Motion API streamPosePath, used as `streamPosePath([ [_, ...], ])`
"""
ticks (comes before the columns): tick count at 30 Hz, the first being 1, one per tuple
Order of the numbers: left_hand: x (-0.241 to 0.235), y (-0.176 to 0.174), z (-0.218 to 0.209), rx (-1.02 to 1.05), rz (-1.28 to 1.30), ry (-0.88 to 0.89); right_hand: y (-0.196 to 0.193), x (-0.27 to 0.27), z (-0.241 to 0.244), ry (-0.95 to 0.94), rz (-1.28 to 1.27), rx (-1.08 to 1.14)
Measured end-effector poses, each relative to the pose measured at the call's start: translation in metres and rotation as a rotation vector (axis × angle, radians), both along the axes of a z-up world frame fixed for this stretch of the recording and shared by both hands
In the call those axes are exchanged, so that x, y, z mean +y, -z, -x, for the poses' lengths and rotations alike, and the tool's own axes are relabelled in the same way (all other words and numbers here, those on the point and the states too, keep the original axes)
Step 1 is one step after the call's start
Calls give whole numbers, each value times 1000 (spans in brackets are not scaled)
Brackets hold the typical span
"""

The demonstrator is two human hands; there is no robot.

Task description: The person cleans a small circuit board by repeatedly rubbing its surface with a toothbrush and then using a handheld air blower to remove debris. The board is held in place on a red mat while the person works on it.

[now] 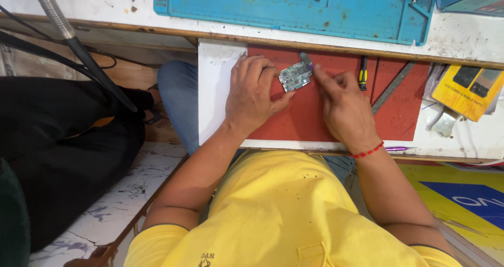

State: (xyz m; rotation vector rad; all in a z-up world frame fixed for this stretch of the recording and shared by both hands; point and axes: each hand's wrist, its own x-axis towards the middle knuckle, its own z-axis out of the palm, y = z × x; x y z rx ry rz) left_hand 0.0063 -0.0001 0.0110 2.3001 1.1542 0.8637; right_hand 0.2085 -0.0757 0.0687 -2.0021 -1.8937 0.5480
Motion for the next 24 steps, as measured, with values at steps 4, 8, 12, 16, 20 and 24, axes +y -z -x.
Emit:
streamPosePath([
  [4,2,-2,5,-6,-64,-7,9,4,3,-174,8,41],
  [8,-2,1,1,-47,-3,18,0,-11,-4,-131,-15,17],
  [12,5,-3,9,-84,-23,9,-9,-8,11,-182,195,-23],
  [16,4,-3,4,-149,58,25,3,-4,17,-166,62,-40],
  [20,4,-7,8,-137,37,23,11,-10,19,-163,166,-41],
  [24,4,-4,4,-135,12,15,7,-12,13,-143,102,-24],
])
